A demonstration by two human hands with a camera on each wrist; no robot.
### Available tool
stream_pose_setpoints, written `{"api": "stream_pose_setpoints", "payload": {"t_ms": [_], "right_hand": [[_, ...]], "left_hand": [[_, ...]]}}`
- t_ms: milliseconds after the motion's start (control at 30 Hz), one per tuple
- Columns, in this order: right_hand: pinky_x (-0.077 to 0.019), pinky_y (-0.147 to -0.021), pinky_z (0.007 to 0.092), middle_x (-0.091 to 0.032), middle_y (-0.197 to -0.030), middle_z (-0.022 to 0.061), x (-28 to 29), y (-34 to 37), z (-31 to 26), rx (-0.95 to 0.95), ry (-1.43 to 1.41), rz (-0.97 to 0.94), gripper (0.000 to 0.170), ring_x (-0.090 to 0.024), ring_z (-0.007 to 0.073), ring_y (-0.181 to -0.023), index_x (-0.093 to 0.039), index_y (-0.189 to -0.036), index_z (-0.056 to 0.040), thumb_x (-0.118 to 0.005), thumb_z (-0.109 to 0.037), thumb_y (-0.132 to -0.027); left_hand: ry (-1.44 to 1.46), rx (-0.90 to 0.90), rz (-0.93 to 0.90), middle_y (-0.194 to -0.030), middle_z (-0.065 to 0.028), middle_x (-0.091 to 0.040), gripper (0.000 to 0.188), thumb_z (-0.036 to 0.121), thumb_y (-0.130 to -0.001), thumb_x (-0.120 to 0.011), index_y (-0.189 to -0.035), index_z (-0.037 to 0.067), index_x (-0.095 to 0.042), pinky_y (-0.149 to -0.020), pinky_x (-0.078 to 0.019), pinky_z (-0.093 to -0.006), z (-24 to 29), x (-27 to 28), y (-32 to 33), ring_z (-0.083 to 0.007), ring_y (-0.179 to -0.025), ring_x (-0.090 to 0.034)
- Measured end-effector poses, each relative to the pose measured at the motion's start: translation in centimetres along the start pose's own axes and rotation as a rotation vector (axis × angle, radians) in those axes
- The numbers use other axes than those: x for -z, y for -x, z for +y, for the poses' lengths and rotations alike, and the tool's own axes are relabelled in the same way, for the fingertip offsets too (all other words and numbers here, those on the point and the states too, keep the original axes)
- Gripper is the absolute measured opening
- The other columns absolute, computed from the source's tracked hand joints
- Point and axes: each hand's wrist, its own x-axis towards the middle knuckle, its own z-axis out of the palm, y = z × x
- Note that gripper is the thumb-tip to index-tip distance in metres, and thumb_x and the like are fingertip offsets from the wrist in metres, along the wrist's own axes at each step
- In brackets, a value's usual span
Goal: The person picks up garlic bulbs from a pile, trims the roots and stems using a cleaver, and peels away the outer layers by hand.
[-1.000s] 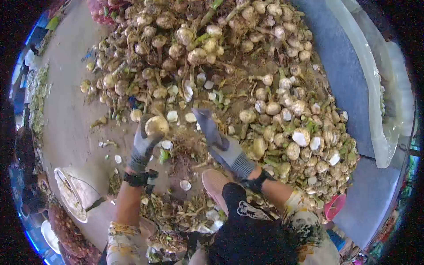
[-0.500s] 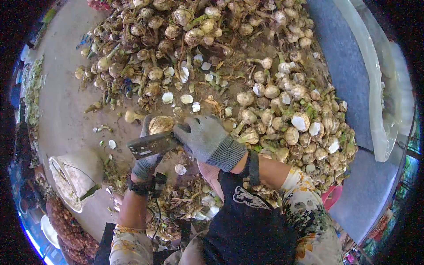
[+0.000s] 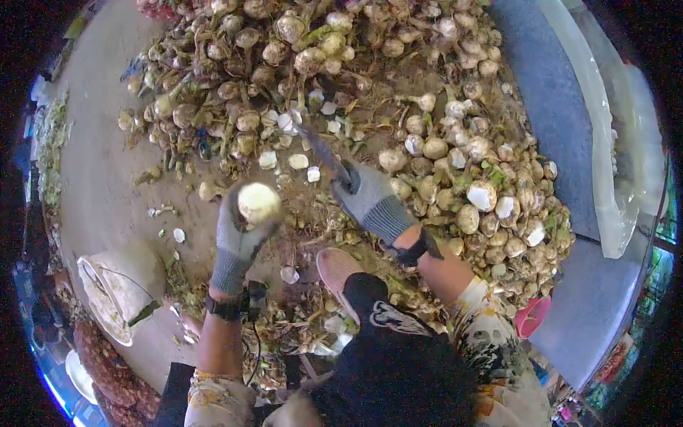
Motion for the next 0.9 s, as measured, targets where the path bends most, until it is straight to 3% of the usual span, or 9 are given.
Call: {"api": "stream_pose_setpoints", "payload": {"t_ms": [133,200,233,300,367,533,633,767,900], "right_hand": [[-0.0504,-0.067,0.0351,-0.066,-0.090,0.0117,-4.0,2.2,1.5,-0.224,-0.640,-0.211,0.040,-0.063,0.0214,-0.075,-0.053,-0.115,-0.0017,-0.061,-0.025,-0.084],[-0.0497,-0.067,0.0331,-0.065,-0.089,0.0100,-6.2,3.1,1.9,-0.279,-0.729,-0.272,0.038,-0.061,0.0186,-0.074,-0.054,-0.113,-0.0020,-0.062,-0.025,-0.083],[-0.0493,-0.067,0.0321,-0.064,-0.089,0.0091,-6.7,3.4,2.6,-0.271,-0.752,-0.246,0.037,-0.060,0.0171,-0.074,-0.055,-0.111,-0.0021,-0.063,-0.024,-0.083],[-0.0485,-0.066,0.0301,-0.063,-0.088,0.0074,-6.8,3.9,4.0,-0.295,-0.807,-0.192,0.035,-0.059,0.0143,-0.074,-0.056,-0.109,-0.0024,-0.064,-0.024,-0.083],[-0.0478,-0.066,0.0281,-0.062,-0.088,0.0057,-5.8,3.5,5.6,-0.330,-0.850,-0.144,0.032,-0.057,0.0114,-0.073,-0.056,-0.106,-0.0027,-0.065,-0.023,-0.082],[-0.0476,-0.055,0.0247,-0.062,-0.089,0.0050,-2.2,2.4,7.1,-0.503,-0.612,-0.384,0.026,-0.057,0.0102,-0.067,-0.055,-0.106,-0.0017,-0.064,-0.015,-0.085],[-0.0476,-0.074,0.0300,-0.065,-0.089,0.0087,-8.8,3.5,11.5,-0.363,-0.507,-0.222,0.040,-0.061,0.0170,-0.079,-0.058,-0.109,-0.0029,-0.066,-0.029,-0.081],[-0.0483,-0.078,0.0342,-0.067,-0.094,0.0151,-5.8,2.7,3.0,-0.271,-0.448,-0.374,0.049,-0.064,0.0259,-0.086,-0.056,-0.116,-0.0038,-0.066,-0.035,-0.079],[-0.0497,-0.071,0.0377,-0.065,-0.089,0.0179,-5.9,2.5,-0.1,0.019,-0.248,-0.207,0.041,-0.063,0.0320,-0.081,-0.057,-0.109,-0.0041,-0.061,-0.034,-0.081]], "left_hand": [[0.791,0.246,0.057,-0.107,-0.0121,-0.057,0.062,0.006,-0.071,-0.075,-0.121,0.003,-0.039,-0.076,-0.0542,-0.0300,3.5,-1.7,-0.7,-0.0212,-0.091,-0.061],[0.534,0.222,-0.230,-0.110,-0.0120,-0.056,0.071,0.009,-0.070,-0.076,-0.128,0.005,-0.035,-0.081,-0.0521,-0.0301,7.8,-4.7,-1.1,-0.0217,-0.096,-0.060],[0.533,-0.207,-0.217,-0.124,-0.0169,-0.048,0.083,0.016,-0.070,-0.078,-0.135,0.003,-0.028,-0.095,-0.0433,-0.0345,9.2,-7.9,-0.5,-0.0240,-0.113,-0.050],[0.661,-0.336,-0.341,-0.135,-0.0216,-0.038,0.111,0.035,-0.058,-0.084,-0.141,-0.001,-0.019,-0.107,-0.0267,-0.0393,12.7,-10.0,-0.9,-0.0279,-0.128,-0.035],[-0.007,-0.118,-0.215,-0.124,-0.0194,-0.045,0.097,0.045,-0.058,-0.080,-0.130,0.000,-0.033,-0.099,-0.0362,-0.0399,11.5,-6.4,-3.0,-0.0268,-0.116,-0.044],[-0.609,0.492,0.525,-0.112,-0.0267,-0.051,0.065,0.027,-0.069,-0.074,-0.118,-0.003,-0.044,-0.091,-0.0417,-0.0434,-11.9,2.0,-5.1,-0.0429,-0.103,-0.050],[-0.638,0.487,0.528,-0.111,-0.0296,-0.050,0.062,0.021,-0.068,-0.073,-0.117,-0.003,-0.046,-0.089,-0.0423,-0.0436,-12.2,3.9,-6.9,-0.0425,-0.103,-0.050],[-0.772,0.524,0.431,-0.105,-0.0235,-0.056,0.059,0.014,-0.069,-0.071,-0.120,-0.002,-0.045,-0.082,-0.0469,-0.0419,-16.8,5.7,-4.8,-0.0357,-0.093,-0.057],[0.490,0.343,0.381,-0.107,-0.0118,-0.058,0.057,-0.001,-0.074,-0.066,-0.125,0.001,-0.041,-0.070,-0.0512,-0.0281,-16.4,5.8,-0.1,-0.0177,-0.088,-0.060]]}}
